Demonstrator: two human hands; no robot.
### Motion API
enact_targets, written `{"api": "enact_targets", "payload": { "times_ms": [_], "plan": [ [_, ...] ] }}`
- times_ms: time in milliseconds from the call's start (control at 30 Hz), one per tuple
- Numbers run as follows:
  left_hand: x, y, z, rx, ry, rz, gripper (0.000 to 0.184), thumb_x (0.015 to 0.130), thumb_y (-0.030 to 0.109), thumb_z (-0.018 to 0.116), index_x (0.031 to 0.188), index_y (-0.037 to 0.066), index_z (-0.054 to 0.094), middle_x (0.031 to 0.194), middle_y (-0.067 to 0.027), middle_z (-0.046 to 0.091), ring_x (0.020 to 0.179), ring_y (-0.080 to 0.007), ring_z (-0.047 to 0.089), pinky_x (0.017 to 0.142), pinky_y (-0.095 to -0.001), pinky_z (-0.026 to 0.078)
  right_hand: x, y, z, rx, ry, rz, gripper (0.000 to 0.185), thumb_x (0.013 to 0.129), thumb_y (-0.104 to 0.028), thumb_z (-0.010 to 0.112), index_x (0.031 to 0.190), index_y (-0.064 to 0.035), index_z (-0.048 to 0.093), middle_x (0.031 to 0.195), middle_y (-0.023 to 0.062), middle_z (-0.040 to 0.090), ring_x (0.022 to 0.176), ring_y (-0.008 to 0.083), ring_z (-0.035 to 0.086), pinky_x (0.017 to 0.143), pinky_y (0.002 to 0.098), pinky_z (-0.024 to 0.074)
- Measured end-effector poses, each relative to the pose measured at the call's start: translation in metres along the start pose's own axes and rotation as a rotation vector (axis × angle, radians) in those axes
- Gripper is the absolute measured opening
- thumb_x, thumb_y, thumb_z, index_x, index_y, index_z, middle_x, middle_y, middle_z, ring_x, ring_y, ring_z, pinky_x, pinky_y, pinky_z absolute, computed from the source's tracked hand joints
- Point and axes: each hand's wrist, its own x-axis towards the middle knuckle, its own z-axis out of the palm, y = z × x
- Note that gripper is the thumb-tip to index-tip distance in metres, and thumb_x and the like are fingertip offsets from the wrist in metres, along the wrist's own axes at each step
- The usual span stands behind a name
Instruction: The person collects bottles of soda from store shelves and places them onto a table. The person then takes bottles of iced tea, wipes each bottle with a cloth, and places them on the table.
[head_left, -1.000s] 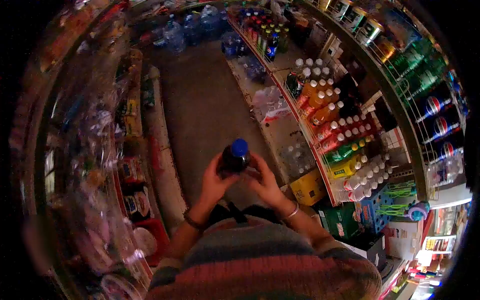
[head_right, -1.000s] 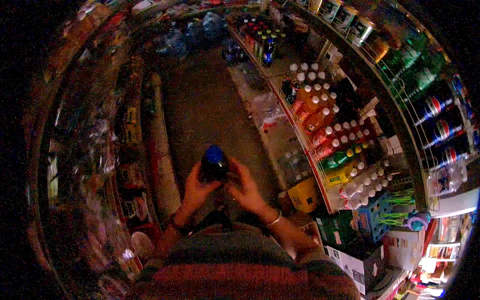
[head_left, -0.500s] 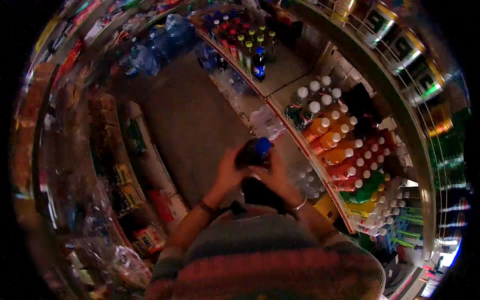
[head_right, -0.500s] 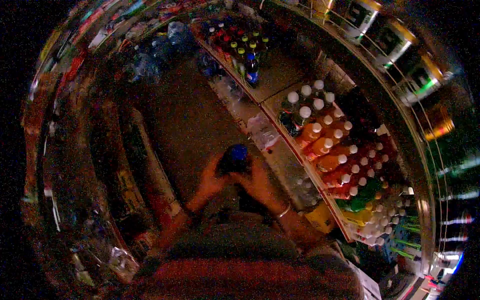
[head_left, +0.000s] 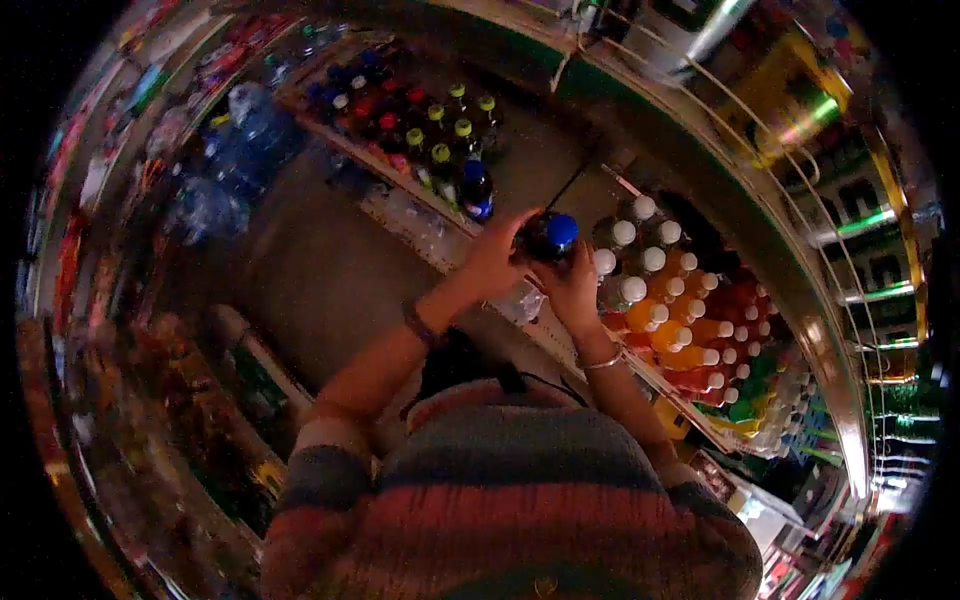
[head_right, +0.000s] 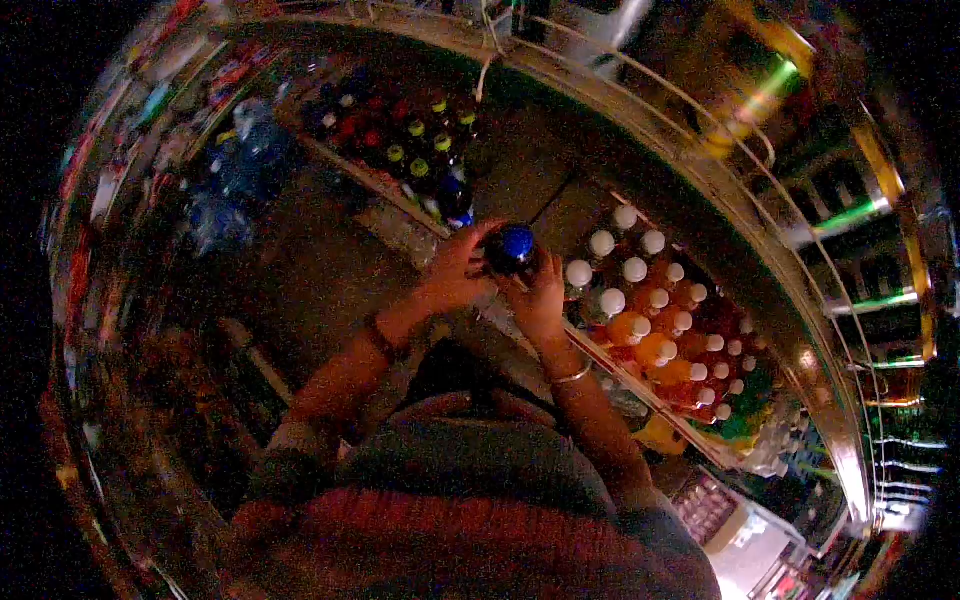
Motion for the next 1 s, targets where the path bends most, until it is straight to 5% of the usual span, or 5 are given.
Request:
{"api": "enact_targets", "payload": {
  "times_ms": [200,233,367,500,1000],
  "plan": [
    [0.129,-0.002,-0.07,-0.01,-0.351,0.199,0.061,0.074,0.022,0.072,0.129,0.012,0.048,0.115,-0.0207,0.056,0.102,-0.0347,0.056,0.088,-0.0399,0.045,0.093,0.017,0.045,-0.031,0.24,-0.047,0.061,0.072,-0.019,0.076,0.123,-0.0004,0.047,0.119,0.0184,0.055,0.112,0.0359,0.048,0.095,0.0453,0.0417],
    [0.145,0.028,-0.089,0.233,-0.49,-0.032,0.054,0.073,0.024,0.073,0.122,0.011,0.054,0.118,-0.0205,0.056,0.106,-0.0346,0.055,0.088,-0.0399,0.045,0.107,0.017,0.05,-0.015,0.244,-0.014,0.061,0.072,-0.018,0.076,0.123,-0.0008,0.047,0.118,0.0174,0.056,0.113,0.0346,0.048,0.094,0.0449,0.0419],
    [0.205,-0.056,-0.087,0.355,-0.442,0.348,0.047,0.074,0.028,0.07,0.113,0.006,0.059,0.109,-0.0187,0.061,0.101,-0.0373,0.056,0.087,-0.0414,0.045,0.151,-0.006,0.067,0.178,0.278,-0.02,0.053,0.072,-0.017,0.078,0.114,0.0014,0.053,0.105,0.0127,0.059,0.097,0.0218,0.061,0.079,0.0342,0.0513],
    [0.228,-0.041,-0.108,0.609,-0.725,0.261,0.05,0.075,0.035,0.069,0.114,0.005,0.058,0.113,-0.019,0.059,0.103,-0.0359,0.055,0.089,-0.0405,0.044,0.187,0.056,0.106,-0.135,0.273,-0.081,0.044,0.07,-0.016,0.078,0.108,-0.0021,0.06,0.104,0.0128,0.064,0.093,0.0205,0.062,0.08,0.0327,0.0499],
    [0.222,-0.185,-0.124,0.563,-0.563,0.377,0.05,0.078,0.036,0.066,0.115,0.005,0.057,0.116,-0.0187,0.058,0.106,-0.0353,0.053,0.092,-0.0409,0.042,0.183,0.098,0.132,-0.383,0.078,0.042,0.05,0.089,-0.036,0.056,0.128,-0.0058,0.048,0.131,0.0155,0.048,0.12,0.0293,0.043,0.105,0.0386,0.0301]
  ]
}}
